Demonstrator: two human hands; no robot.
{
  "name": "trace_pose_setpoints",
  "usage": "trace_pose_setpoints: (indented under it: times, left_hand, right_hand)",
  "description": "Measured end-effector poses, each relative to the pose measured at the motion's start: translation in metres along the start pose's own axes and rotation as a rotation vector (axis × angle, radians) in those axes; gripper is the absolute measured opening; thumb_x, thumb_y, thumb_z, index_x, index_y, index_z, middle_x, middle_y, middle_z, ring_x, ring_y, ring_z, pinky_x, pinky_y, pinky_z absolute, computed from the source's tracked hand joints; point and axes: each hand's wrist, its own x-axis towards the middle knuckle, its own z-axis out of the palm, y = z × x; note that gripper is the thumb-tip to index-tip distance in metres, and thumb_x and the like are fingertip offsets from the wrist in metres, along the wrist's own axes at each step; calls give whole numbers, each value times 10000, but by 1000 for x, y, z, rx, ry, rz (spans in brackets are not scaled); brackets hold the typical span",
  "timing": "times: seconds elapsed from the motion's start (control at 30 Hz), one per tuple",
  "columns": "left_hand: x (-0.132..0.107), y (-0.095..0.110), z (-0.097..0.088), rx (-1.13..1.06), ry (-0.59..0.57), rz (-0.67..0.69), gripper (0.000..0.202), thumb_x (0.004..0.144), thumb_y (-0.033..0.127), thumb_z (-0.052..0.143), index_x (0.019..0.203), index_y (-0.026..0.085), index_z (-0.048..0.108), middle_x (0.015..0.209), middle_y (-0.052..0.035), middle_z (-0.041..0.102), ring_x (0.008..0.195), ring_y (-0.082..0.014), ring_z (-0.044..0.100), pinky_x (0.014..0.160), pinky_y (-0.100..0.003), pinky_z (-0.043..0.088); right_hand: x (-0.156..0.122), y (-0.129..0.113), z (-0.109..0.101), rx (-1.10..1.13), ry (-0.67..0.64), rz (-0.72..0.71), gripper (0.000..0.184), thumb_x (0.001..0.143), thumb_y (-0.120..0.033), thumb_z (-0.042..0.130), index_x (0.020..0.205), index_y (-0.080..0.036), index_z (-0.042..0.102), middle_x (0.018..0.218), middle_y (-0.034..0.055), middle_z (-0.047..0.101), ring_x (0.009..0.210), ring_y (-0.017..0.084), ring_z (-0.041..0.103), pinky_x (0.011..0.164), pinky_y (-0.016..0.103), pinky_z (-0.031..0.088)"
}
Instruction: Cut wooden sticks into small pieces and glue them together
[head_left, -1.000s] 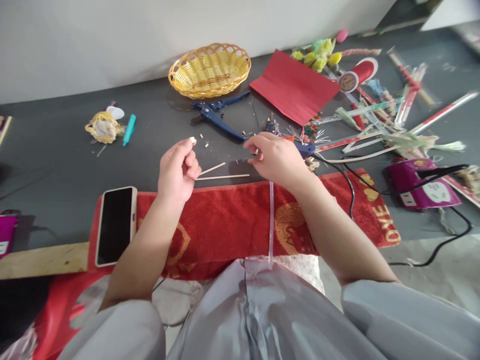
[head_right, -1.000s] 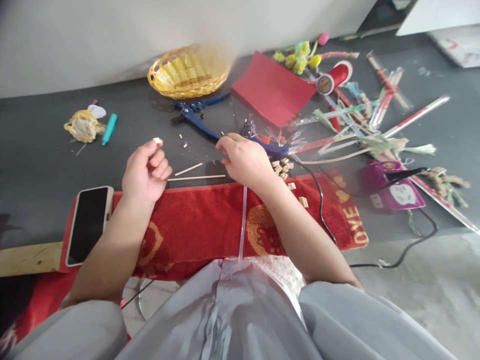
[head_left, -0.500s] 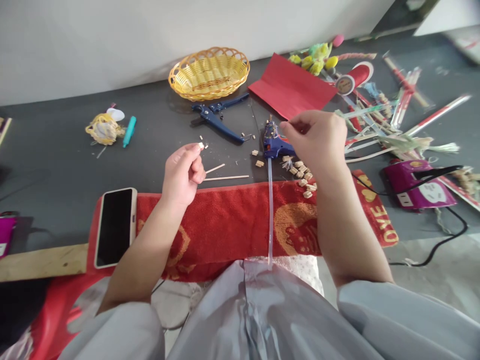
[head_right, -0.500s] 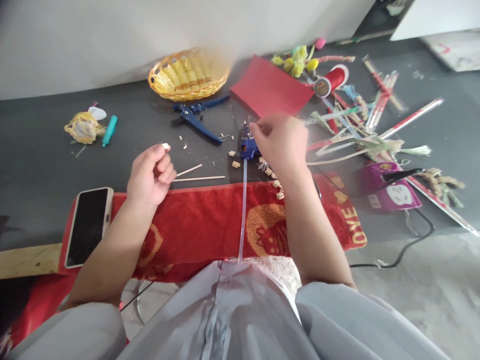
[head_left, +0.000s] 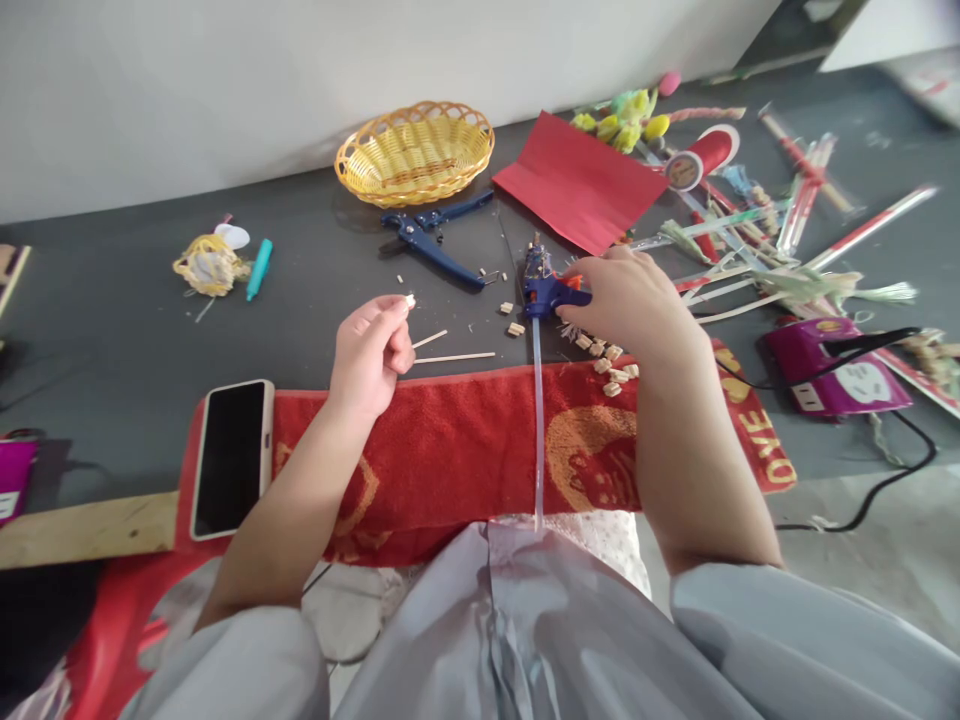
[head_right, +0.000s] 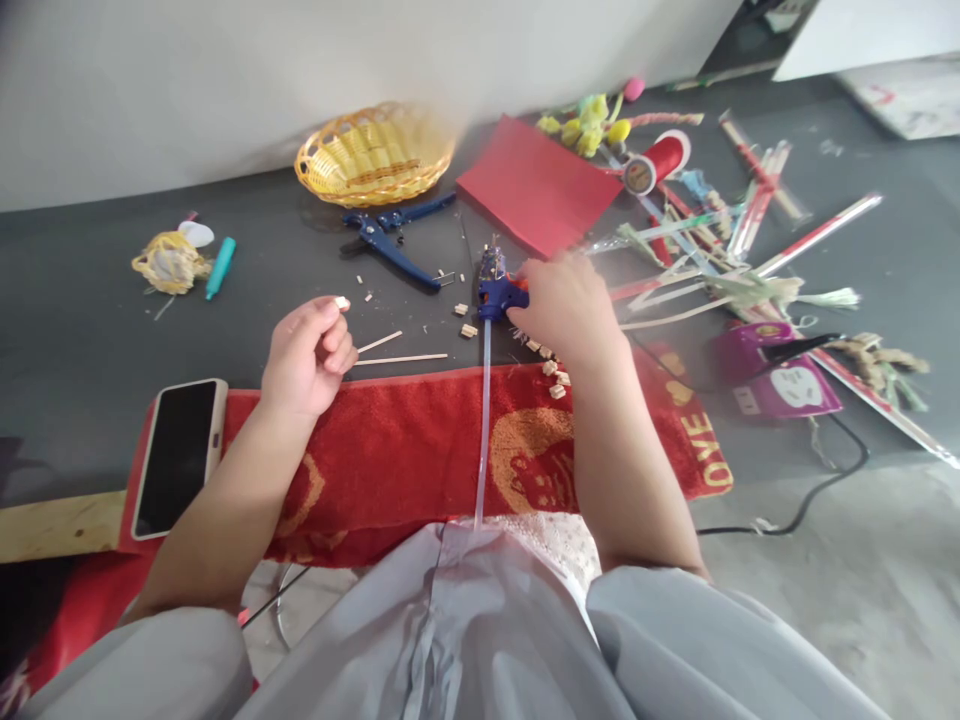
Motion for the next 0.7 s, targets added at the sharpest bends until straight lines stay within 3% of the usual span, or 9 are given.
trace_pose_setpoints:
  times: [0.43, 0.7]
  left_hand:
    - [0, -1, 1, -5, -6, -11, 182, 650, 292, 718, 748, 182, 610, 444, 106, 423, 331, -16, 329, 349, -182, 213]
    - [0, 0, -1, 28, -14, 2, 181, 666, 308, 695, 760, 191, 594, 449, 108, 411, 337, -19, 326, 353, -187, 219]
  right_hand:
    - [4, -16, 5, -87, -46, 86, 400, 775, -208, 554, 1158, -116, 628, 1122, 217, 609, 1086, 373, 535, 842, 483, 441]
    - [5, -8, 9, 15, 71, 35, 379, 797, -267, 580, 1146, -122, 618, 1054, 193, 620, 1091, 364, 534, 891, 509, 429]
